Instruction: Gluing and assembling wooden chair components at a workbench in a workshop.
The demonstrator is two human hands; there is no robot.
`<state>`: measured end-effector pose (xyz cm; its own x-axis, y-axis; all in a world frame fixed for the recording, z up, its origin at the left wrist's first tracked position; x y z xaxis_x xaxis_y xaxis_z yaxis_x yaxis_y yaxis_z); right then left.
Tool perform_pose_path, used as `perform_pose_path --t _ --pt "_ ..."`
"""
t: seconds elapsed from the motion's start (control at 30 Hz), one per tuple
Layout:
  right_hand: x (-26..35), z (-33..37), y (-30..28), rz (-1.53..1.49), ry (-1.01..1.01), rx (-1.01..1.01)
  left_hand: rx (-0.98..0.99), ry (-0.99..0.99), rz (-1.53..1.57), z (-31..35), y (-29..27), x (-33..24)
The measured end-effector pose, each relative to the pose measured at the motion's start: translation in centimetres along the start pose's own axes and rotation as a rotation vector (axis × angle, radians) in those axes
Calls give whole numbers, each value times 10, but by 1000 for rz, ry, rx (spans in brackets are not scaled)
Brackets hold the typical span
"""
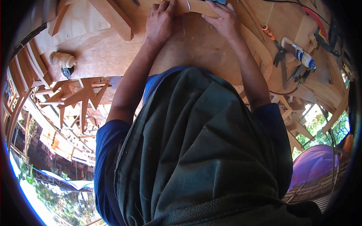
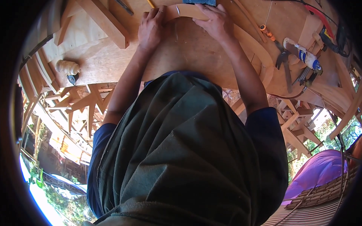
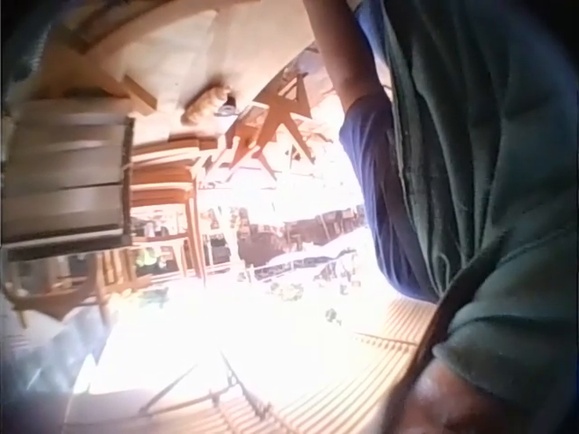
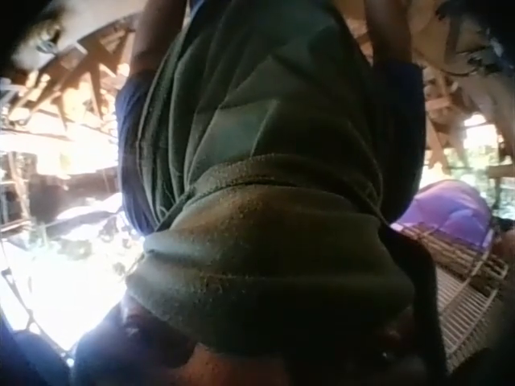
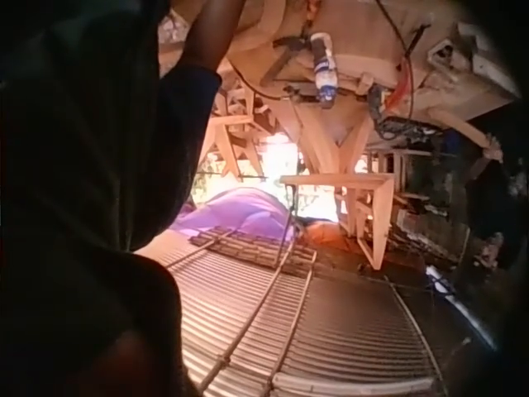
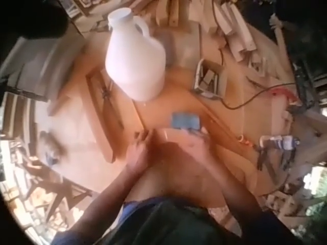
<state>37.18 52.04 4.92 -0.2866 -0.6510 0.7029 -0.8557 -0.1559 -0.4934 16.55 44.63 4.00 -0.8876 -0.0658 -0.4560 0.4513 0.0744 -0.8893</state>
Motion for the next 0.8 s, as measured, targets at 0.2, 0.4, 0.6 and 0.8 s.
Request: perform_pose_path --t 0.2,0.4,0.6,0.8 --pt "-5 4 3 355 178 298 -11 10 8 0 0 -1" --pt "0 0 4 442 152 354 -6 20 5 0 -2 -3" --pt "6 -1 0 -61 -68 -65 -46 40 -10 0 -3 -6" --pt "-4 2 12 320 60 222 -78 50 -33 0 1 -7"
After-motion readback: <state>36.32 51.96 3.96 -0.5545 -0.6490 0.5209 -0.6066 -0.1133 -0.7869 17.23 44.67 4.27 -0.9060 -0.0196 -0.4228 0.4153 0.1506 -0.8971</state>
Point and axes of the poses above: each hand's wrist, its own z-axis away from the middle knuckle, its own y-axis out of the palm, x = y × z, the point moved 6 cm from there along -z, towards the middle knuckle, and after that the axes turned 2 degrees about x, right-handed, at the moved point
